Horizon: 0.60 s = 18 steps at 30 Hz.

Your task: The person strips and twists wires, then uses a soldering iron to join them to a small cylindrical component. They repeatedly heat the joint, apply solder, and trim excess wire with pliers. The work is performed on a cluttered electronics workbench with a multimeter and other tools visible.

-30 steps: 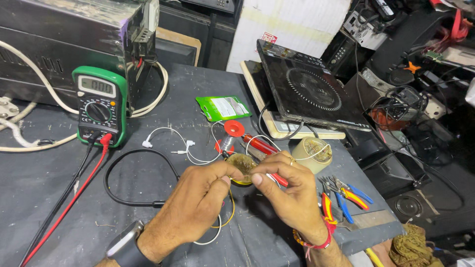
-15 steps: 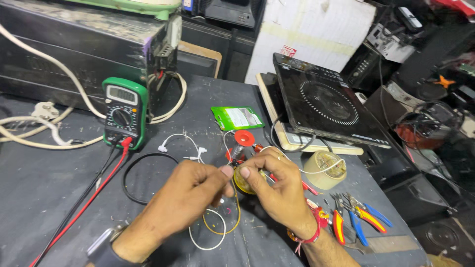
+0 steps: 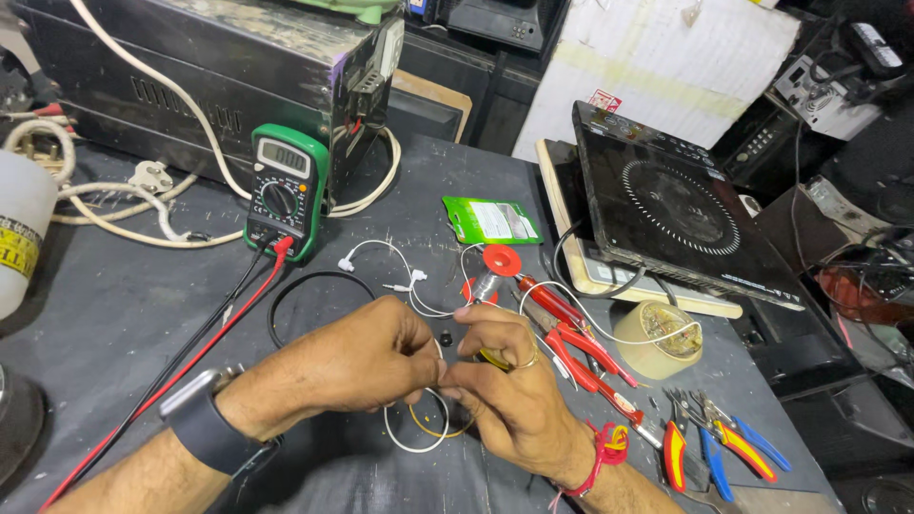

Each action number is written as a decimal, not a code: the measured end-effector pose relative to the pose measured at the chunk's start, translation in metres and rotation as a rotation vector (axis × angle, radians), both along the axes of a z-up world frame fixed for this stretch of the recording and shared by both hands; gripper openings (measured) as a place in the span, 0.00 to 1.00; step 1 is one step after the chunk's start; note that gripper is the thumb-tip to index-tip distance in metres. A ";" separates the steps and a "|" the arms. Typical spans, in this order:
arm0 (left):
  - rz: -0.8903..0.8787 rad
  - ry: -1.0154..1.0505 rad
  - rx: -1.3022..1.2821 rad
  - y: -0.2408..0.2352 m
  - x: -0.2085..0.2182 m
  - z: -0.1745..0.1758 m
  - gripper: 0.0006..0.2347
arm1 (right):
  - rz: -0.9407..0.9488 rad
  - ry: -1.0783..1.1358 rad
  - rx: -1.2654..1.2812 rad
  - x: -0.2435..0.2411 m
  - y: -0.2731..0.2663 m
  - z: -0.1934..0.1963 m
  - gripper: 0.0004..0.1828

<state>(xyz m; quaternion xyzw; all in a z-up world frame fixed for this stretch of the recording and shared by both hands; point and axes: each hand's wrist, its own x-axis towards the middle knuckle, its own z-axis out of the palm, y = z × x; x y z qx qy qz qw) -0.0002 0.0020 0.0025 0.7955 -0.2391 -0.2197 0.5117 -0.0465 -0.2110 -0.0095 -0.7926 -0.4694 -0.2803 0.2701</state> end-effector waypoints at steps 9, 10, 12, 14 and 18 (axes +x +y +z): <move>-0.089 0.173 0.113 0.014 0.001 0.036 0.09 | 0.046 0.234 0.048 -0.001 -0.002 -0.016 0.06; -0.069 0.166 0.120 0.014 0.000 0.037 0.09 | 0.006 0.195 0.003 -0.001 -0.002 -0.016 0.06; -0.028 0.154 0.134 0.014 -0.002 0.038 0.09 | 0.048 0.247 0.020 -0.002 -0.001 -0.018 0.05; -0.030 0.159 0.138 0.014 -0.003 0.036 0.11 | 0.065 0.268 0.027 -0.003 0.000 -0.017 0.04; -0.052 0.182 0.010 0.018 -0.006 0.032 0.13 | 0.054 0.165 0.021 -0.003 0.002 -0.012 0.04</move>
